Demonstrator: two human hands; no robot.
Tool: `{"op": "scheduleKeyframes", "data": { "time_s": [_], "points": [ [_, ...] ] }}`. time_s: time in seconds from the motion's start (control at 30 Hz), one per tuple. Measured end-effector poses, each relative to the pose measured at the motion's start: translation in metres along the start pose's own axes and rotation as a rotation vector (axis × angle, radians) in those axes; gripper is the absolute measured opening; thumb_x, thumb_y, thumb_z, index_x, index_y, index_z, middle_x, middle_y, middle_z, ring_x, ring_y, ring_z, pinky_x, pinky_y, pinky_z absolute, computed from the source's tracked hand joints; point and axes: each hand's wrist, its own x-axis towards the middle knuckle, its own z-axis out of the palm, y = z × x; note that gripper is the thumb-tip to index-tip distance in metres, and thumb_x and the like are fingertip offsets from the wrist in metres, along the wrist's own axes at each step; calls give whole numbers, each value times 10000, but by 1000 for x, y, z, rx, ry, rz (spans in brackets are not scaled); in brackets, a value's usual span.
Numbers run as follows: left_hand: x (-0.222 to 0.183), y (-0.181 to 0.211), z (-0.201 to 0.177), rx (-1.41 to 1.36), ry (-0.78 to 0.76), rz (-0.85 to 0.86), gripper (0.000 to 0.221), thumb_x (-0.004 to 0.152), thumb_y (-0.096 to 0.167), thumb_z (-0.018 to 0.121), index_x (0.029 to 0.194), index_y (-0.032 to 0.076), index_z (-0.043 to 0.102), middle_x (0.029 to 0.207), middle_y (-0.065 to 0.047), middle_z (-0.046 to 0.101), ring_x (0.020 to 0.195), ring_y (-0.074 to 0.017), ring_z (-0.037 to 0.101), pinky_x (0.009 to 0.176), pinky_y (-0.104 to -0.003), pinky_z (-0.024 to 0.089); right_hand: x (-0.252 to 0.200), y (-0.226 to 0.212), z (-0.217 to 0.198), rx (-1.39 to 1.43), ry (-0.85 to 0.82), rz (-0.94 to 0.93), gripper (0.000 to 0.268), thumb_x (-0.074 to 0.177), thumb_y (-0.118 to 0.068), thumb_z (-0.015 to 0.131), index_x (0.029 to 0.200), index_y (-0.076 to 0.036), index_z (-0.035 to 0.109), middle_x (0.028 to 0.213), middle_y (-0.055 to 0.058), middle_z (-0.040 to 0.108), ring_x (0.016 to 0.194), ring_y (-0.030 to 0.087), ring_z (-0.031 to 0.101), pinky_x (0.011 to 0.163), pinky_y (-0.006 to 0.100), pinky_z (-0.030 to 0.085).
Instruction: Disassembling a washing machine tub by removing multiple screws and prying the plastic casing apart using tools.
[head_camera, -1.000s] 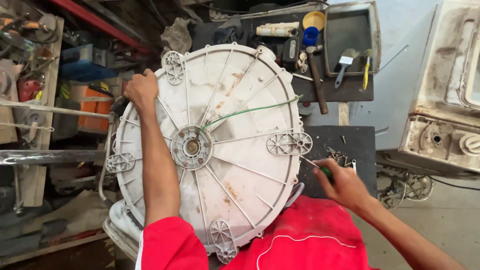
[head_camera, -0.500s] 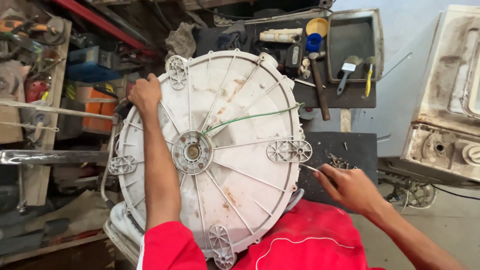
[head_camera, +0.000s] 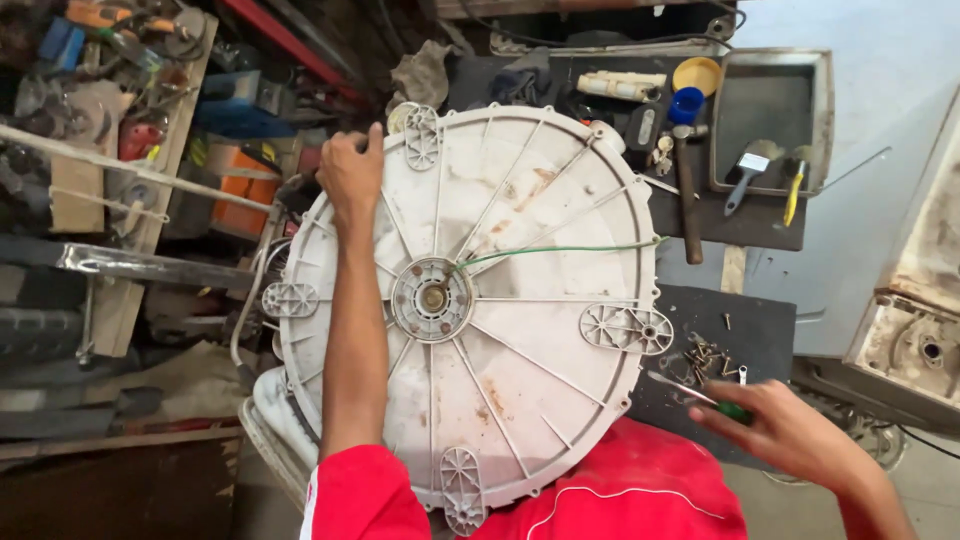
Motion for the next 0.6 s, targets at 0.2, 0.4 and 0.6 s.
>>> {"op": "scheduleKeyframes", "data": {
  "time_s": [0.2, 0.4, 0.6],
  "points": [
    [0, 3, 11, -17, -22, -21, 436, 969, 371, 692, 877, -50, 757, 904, -194, 735, 801, -352, 671, 772, -459, 543, 2, -2, 55, 552, 601, -31, 748, 685, -213, 840, 1403, -151, 643, 1060, 113, 777, 753, 200, 722, 639, 312, 554],
    [2, 4, 13, -42, -13, -6, 411, 938, 349, 729, 818, -43, 744, 846, -201, 702, 784, -346, 626, 778, -451, 530, 32, -55, 67, 519, 767, -415, 438, 716, 0, 826, 1127, 51, 683, 1333, 117, 646, 1144, 251, 725, 901, 332, 588],
    [6, 6, -3, -76, -7, 96, 431, 913, 323, 734, 741, -72, 718, 707, -192, 714, 592, -377, 634, 656, -449, 537, 31, -36, 79, 405, 845, -503, 483, 749, 22, 806, 1212, 40, 671, 1281, 136, 661, 1075, 238, 714, 833, 315, 590]
  ]
}}
